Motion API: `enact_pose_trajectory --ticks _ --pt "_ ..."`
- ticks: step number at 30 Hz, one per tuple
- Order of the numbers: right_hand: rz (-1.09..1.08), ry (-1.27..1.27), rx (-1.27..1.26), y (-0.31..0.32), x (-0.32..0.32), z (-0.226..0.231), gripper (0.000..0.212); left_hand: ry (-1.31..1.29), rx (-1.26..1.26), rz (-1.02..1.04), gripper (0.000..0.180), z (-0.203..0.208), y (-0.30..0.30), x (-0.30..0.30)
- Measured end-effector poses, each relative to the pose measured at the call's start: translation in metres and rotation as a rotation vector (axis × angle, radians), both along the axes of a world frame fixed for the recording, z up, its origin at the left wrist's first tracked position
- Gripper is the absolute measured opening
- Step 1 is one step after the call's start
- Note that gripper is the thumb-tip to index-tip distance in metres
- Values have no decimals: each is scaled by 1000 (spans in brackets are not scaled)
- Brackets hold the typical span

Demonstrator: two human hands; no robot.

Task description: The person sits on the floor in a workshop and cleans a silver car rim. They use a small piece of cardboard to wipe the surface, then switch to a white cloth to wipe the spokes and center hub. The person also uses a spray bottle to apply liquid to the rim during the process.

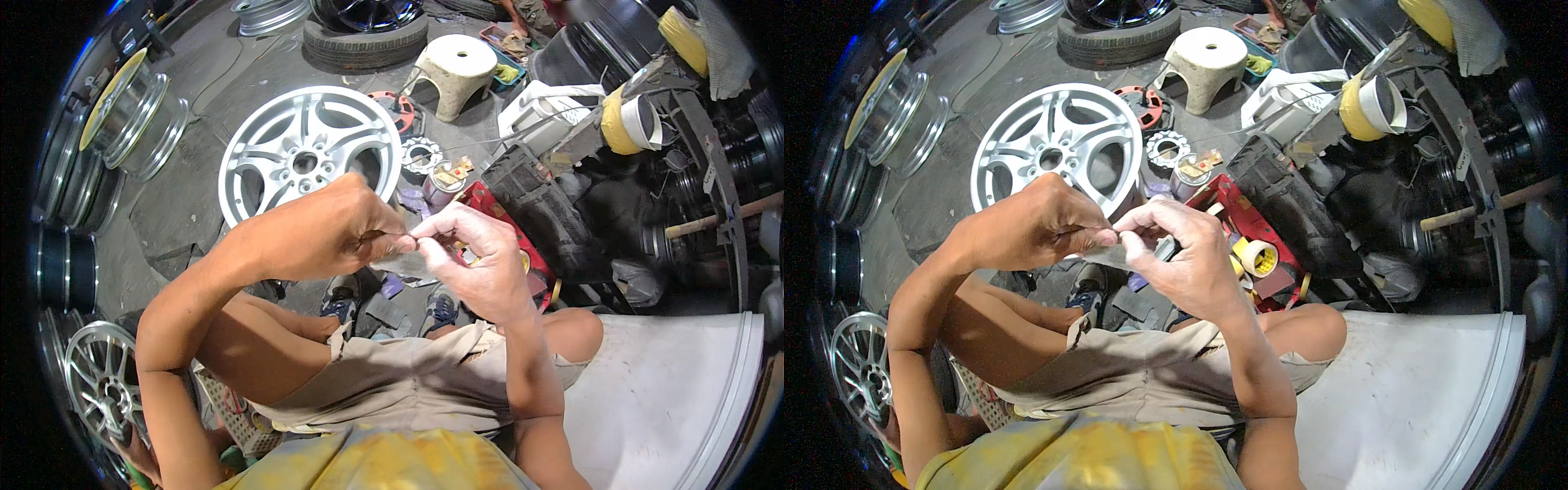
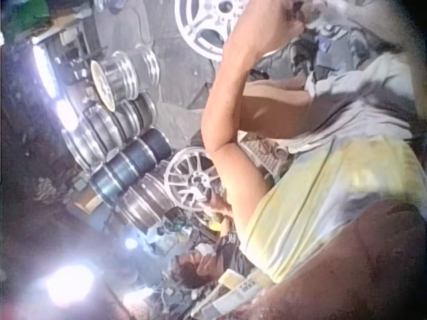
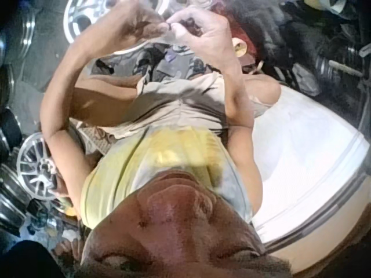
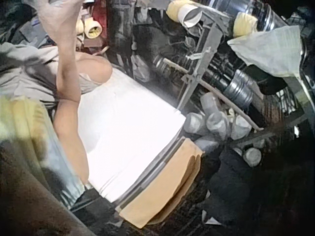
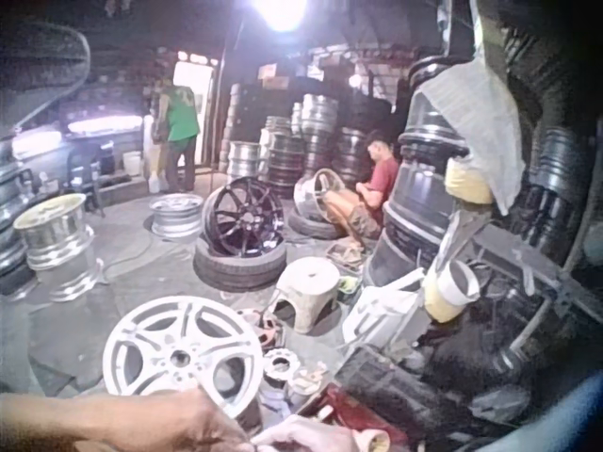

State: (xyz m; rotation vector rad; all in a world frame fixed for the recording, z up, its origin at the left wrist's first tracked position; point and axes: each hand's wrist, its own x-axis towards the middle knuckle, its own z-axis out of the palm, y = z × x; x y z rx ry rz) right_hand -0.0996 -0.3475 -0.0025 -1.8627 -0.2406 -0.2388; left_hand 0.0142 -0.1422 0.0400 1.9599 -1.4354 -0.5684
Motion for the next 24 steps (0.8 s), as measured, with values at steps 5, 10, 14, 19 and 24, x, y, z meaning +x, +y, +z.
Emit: enact_pose_trajectory --ticks 5,10,14,19,24 --pt "-112 -326 -207 4 3 4 19 538 -77 118 34 8 -3 -5" --pt "-199 -614 -392 2 7 4 24 829 -96 194 27 3 -2 -5" --pt "-166 -530 -348 0 8 3 23 775 -104 243 26 -2 -2 -4" --pt "-64 -229 -298 -2 4 7 16 171 -99 184 19 4 4 -7" --pt "-64 57 135 6 2 5 15 95 -121 188 18 8 9 -3"
